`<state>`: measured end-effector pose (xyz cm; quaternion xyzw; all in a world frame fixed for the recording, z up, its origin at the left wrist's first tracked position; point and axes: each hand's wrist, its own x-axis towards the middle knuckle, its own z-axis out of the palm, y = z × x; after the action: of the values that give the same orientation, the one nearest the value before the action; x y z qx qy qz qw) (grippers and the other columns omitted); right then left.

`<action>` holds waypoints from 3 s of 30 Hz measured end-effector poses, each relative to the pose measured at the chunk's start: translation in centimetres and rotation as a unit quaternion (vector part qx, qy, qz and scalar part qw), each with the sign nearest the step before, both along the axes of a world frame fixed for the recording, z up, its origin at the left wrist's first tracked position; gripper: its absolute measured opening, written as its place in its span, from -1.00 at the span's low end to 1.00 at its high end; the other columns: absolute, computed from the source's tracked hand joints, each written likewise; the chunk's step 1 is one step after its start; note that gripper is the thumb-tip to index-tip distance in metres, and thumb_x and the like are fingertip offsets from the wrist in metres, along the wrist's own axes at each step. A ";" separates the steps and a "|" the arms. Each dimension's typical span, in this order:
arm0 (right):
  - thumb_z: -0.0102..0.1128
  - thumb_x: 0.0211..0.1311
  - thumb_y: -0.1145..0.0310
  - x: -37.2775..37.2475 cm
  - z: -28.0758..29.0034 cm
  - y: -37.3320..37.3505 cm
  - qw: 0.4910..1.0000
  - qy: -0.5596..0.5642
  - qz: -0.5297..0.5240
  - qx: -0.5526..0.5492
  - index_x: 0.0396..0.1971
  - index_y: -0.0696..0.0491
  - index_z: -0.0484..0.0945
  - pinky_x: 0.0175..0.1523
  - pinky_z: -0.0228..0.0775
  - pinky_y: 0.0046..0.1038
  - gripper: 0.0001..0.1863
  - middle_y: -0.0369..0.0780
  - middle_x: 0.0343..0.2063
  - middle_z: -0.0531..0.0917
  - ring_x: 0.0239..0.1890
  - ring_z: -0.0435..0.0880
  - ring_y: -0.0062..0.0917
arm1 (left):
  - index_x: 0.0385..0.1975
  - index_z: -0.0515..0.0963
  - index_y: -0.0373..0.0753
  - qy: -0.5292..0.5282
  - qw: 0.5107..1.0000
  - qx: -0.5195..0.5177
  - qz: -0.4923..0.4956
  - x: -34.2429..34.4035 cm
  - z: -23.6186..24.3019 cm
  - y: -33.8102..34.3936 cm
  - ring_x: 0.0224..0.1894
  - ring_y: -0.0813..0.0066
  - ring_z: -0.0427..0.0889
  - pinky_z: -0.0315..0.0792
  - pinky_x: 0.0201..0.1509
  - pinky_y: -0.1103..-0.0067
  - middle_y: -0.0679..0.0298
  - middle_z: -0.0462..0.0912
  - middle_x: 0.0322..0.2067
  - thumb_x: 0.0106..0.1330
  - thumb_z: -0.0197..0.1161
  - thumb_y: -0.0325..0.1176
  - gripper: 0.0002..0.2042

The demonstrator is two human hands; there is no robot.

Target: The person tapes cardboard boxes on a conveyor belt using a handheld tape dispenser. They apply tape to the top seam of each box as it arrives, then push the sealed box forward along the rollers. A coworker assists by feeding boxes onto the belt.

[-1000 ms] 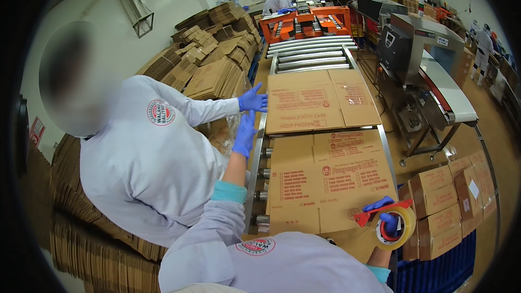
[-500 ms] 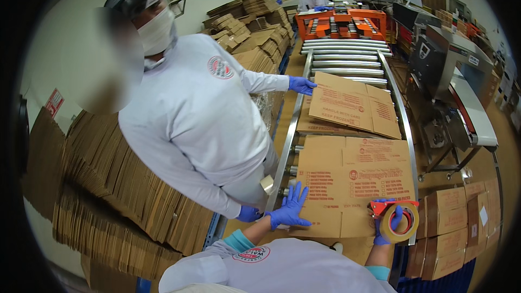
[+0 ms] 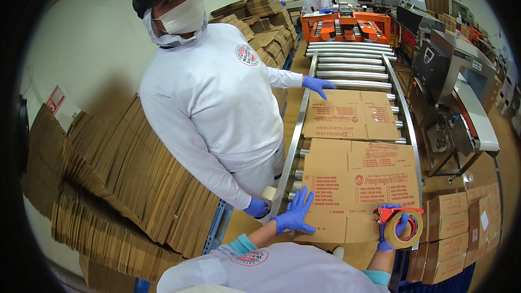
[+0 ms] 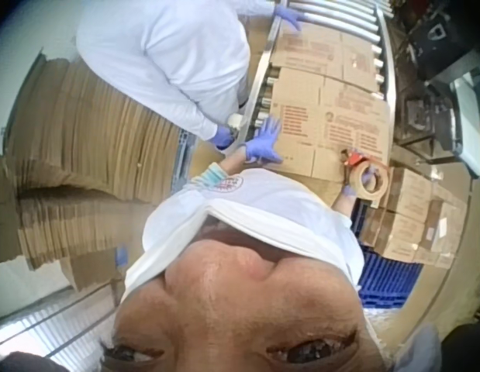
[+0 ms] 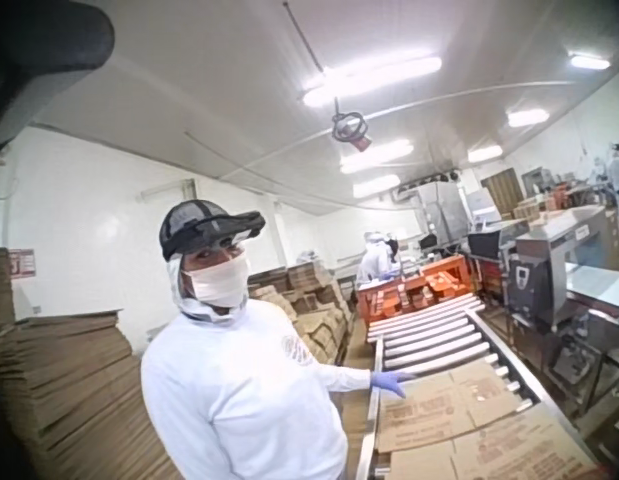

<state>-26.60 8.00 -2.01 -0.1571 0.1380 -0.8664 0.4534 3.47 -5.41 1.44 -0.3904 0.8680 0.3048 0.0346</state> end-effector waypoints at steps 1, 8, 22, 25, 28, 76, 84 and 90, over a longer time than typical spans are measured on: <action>0.07 0.11 0.03 -0.1 -0.1 0.0 1.000 -0.007 -0.002 0.005 -0.28 0.13 0.42 0.02 0.26 -0.22 -0.57 -0.16 -0.35 0.51 -0.24 0.44 -0.34 | 0.30 -0.40 -0.08 0.006 1.000 -0.001 -0.003 0.1 -0.4 0.0 0.31 -0.19 -0.50 -0.21 0.17 -0.15 0.03 -0.58 0.29 -0.32 0.40 0.18 0.26; 0.01 0.14 0.01 0.3 0.4 0.0 1.000 0.021 0.001 0.016 -0.26 0.10 0.43 0.02 0.26 -0.19 -0.58 -0.17 -0.34 0.50 -0.24 0.44 -0.32 | 0.29 -0.43 -0.06 0.036 0.999 -0.007 -0.010 0.2 -1.7 -0.4 0.30 -0.23 -0.50 -0.17 0.18 -0.13 -0.01 -0.59 0.28 -0.30 0.40 0.17 0.26; 0.08 0.12 0.02 0.5 1.1 -0.1 0.999 0.033 -0.029 0.025 -0.28 0.12 0.43 -0.01 0.31 -0.19 -0.57 -0.17 -0.39 0.52 -0.27 0.47 -0.35 | 0.29 -0.43 -0.06 0.047 0.997 -0.054 -0.016 0.3 -2.2 -0.3 0.30 -0.23 -0.45 -0.12 0.19 -0.09 0.00 -0.58 0.29 -0.31 0.41 0.16 0.26; 0.08 0.13 0.02 1.0 2.0 0.0 0.998 0.036 -0.036 0.040 -0.27 0.15 0.43 -0.04 0.33 -0.18 -0.56 -0.17 -0.40 0.52 -0.27 0.48 -0.34 | 0.30 -0.42 -0.06 0.085 0.995 -0.046 -0.012 0.5 -3.2 -0.6 0.30 -0.23 -0.46 -0.14 0.20 -0.09 -0.01 -0.57 0.29 -0.31 0.40 0.16 0.26; 0.08 0.13 0.01 -0.3 0.3 0.4 0.998 0.045 -0.047 0.014 -0.26 0.14 0.43 -0.06 0.35 -0.18 -0.56 -0.18 -0.39 0.53 -0.27 0.48 -0.34 | 0.30 -0.40 -0.07 0.079 0.996 -0.028 -0.024 -0.3 -3.5 -0.6 0.30 -0.23 -0.46 -0.15 0.23 -0.05 -0.02 -0.54 0.29 -0.31 0.40 0.17 0.25; -0.10 0.26 0.28 9.2 6.6 -12.7 0.753 0.576 0.266 0.175 -0.16 0.13 0.47 -0.08 0.42 -0.34 -0.71 -0.15 -0.20 0.56 -0.20 0.55 -0.45 | 0.26 -0.30 -0.42 0.031 0.995 -0.092 0.027 -0.3 0.6 5.4 0.33 -0.09 -0.47 -0.55 0.13 -0.19 -0.18 -0.32 0.28 -0.35 0.34 0.26 0.29; 0.31 -0.13 0.08 5.1 16.9 -0.6 0.922 0.386 -0.004 -0.006 -0.48 0.08 0.45 -0.10 0.39 -0.25 -0.62 -0.20 -0.52 0.53 -0.41 0.54 -0.39 | 0.10 0.28 -0.29 0.128 0.959 -0.221 -0.126 1.2 3.8 2.8 0.30 0.05 0.03 -0.23 0.31 0.09 -0.03 0.19 0.18 -0.11 0.16 -0.51 -0.39; 0.30 -0.09 -0.02 -5.0 19.7 10.2 0.864 0.400 -0.276 -0.131 -0.50 0.01 0.33 0.09 0.24 -0.22 -0.56 -0.26 -0.55 0.43 -0.37 0.43 -0.45 | 0.27 -0.07 -0.30 0.629 0.743 -0.090 0.211 -2.4 19.6 -3.1 -0.20 0.45 0.51 0.40 -0.08 0.60 0.18 0.55 -0.24 0.00 0.19 -0.66 -0.20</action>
<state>-31.64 18.21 17.72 -0.5035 0.2302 -0.8292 0.0767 1.11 -8.54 21.03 -0.2851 0.6115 0.4014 -0.6194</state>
